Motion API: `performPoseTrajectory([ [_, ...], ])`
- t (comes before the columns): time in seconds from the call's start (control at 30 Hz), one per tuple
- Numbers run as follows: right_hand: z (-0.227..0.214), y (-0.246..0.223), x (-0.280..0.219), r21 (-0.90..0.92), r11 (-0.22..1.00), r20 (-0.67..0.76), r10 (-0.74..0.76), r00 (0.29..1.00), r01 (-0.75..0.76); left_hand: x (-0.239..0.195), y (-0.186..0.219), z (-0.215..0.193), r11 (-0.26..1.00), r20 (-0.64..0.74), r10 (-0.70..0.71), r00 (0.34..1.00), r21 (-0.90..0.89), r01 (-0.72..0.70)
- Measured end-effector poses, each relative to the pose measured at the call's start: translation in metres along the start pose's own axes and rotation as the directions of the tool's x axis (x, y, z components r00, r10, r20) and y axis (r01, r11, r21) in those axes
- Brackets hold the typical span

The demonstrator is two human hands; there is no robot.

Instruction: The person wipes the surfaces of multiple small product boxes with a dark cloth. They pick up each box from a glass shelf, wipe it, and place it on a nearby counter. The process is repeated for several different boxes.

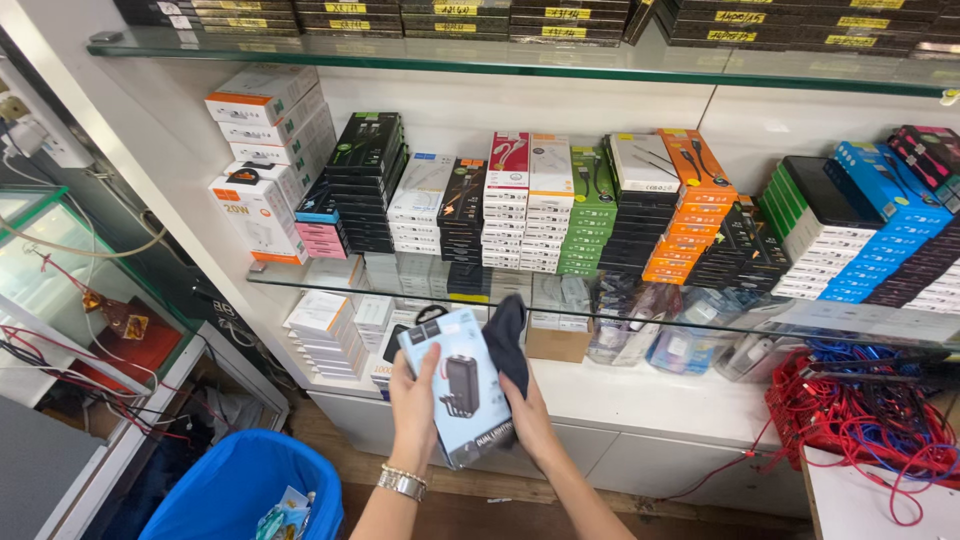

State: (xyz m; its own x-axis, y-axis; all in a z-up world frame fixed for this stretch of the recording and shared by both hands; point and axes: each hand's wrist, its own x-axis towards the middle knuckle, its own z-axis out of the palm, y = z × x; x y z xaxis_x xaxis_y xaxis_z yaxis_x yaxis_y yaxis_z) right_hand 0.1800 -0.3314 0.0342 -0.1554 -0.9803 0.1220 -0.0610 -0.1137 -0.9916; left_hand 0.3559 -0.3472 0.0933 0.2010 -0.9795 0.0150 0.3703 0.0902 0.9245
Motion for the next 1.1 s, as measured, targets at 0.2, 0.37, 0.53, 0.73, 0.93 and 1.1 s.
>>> performPoseTrajectory([
  [0.2,-0.003,-0.04,0.003,-0.043,0.992,0.089,0.121,0.989,-0.117,0.01,-0.013,-0.004,0.98,-0.073,-0.043,0.996,0.191,0.056],
  [0.37,0.029,-0.042,-0.025,-0.655,0.607,0.314,-0.323,0.893,0.45,0.004,-0.04,0.013,0.982,-0.116,-0.107,0.987,-0.167,0.087],
  [0.53,-0.022,-0.003,-0.031,-0.53,0.786,0.231,-0.228,0.946,0.318,0.024,-0.033,-0.02,0.972,-0.164,-0.136,0.977,-0.212,0.099],
  [0.73,-0.018,-0.012,0.001,0.436,0.689,0.296,0.497,0.816,-0.578,0.024,-0.031,-0.017,0.906,-0.115,-0.408,0.906,0.074,0.417],
  [0.93,0.017,-0.049,-0.002,-0.119,0.975,0.204,0.211,0.956,-0.189,-0.011,-0.005,0.009,0.825,-0.036,-0.297,0.954,0.494,0.275],
  [1.1,0.033,-0.042,0.024,0.003,0.983,0.118,0.179,0.977,-0.181,-0.026,-0.003,0.023,0.889,0.204,-0.423,0.883,-0.094,0.448],
])
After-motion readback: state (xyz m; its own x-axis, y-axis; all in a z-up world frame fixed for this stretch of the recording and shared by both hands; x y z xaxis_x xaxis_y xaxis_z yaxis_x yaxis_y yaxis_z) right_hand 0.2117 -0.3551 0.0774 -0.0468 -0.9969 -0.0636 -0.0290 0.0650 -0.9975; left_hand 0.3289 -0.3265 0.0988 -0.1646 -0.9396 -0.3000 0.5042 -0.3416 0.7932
